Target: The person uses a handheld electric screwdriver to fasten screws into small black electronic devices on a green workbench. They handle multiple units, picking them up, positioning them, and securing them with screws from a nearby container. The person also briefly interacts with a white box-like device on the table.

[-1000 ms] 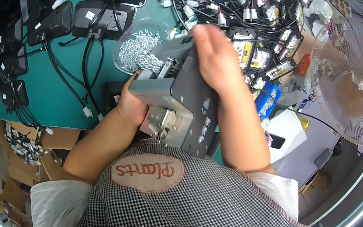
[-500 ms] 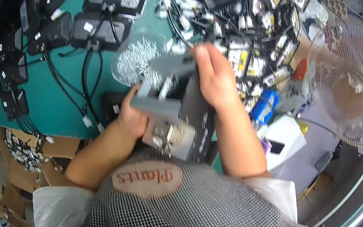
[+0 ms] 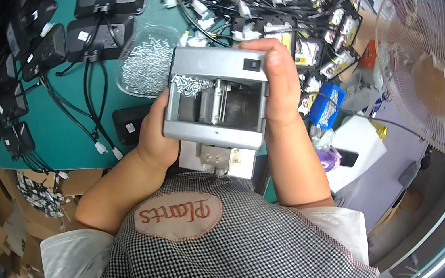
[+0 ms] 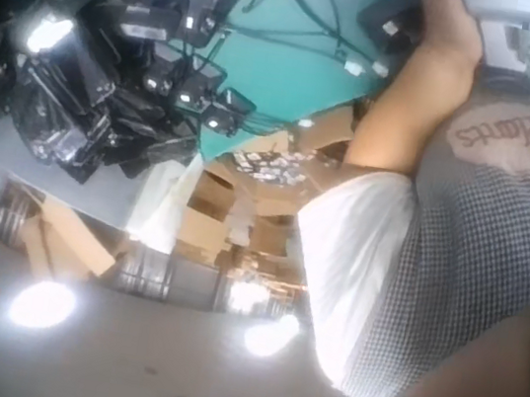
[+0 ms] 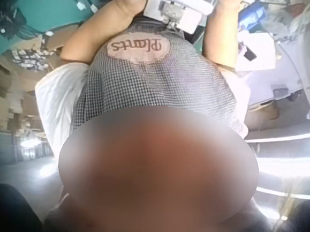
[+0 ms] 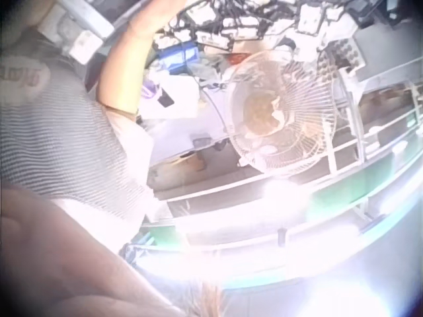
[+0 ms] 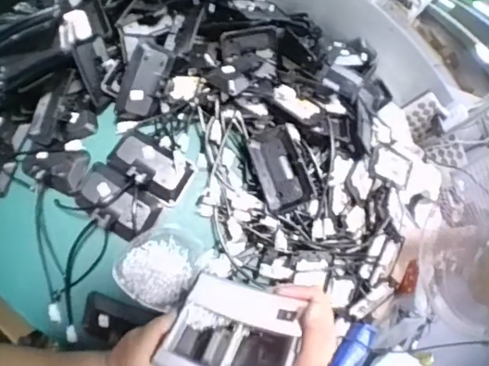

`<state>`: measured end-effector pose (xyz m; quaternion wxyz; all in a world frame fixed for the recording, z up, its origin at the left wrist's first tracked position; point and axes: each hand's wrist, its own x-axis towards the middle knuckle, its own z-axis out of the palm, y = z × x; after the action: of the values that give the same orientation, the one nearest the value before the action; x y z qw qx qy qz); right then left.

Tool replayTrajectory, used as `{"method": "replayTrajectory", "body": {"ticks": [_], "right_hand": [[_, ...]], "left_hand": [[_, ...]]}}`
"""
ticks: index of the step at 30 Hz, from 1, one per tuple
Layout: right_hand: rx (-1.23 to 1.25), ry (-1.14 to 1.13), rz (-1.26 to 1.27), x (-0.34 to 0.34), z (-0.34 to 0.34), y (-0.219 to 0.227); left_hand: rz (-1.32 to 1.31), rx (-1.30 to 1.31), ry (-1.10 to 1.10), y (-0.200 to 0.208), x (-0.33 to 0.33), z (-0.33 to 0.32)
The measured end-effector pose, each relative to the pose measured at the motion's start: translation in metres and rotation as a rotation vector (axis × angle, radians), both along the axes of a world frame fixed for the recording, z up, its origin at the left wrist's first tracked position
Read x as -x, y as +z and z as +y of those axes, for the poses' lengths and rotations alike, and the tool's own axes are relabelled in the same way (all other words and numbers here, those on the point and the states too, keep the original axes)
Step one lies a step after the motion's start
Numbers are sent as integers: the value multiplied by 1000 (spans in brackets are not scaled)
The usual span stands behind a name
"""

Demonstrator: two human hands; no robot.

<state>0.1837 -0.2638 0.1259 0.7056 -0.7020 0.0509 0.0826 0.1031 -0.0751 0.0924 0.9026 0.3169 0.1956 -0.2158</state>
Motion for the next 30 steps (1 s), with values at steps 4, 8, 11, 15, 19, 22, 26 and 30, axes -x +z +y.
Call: {"method": "replayTrajectory", "body": {"ticks": [4, 8, 11, 15, 19, 22, 26, 30], "right_hand": [[-205, -95, -143, 9, -50, -32], [-430, -245, -92, 23, -85, -50], [-541, -393, -60, 36, -100, -69], [-585, -411, -165, 41, -109, -94], [-407, -349, -232, 52, -113, -100], [-387, -328, -274, 71, -108, -97], [-454, -328, -249, 81, -106, -97], [-384, -340, -265, 65, -106, -97]], "left_hand": [[-245, -163, -86, -3, -12, -41], [-391, -400, -145, -20, -10, -83], [-476, -699, -252, -42, -7, -99], [-637, -685, -322, -45, -13, -96], [-524, -481, -301, -34, -8, -97], [-508, -495, -330, -21, 8, -93], [-503, -541, -369, -21, 23, -89], [-533, -478, -310, -27, 2, -93]]}}
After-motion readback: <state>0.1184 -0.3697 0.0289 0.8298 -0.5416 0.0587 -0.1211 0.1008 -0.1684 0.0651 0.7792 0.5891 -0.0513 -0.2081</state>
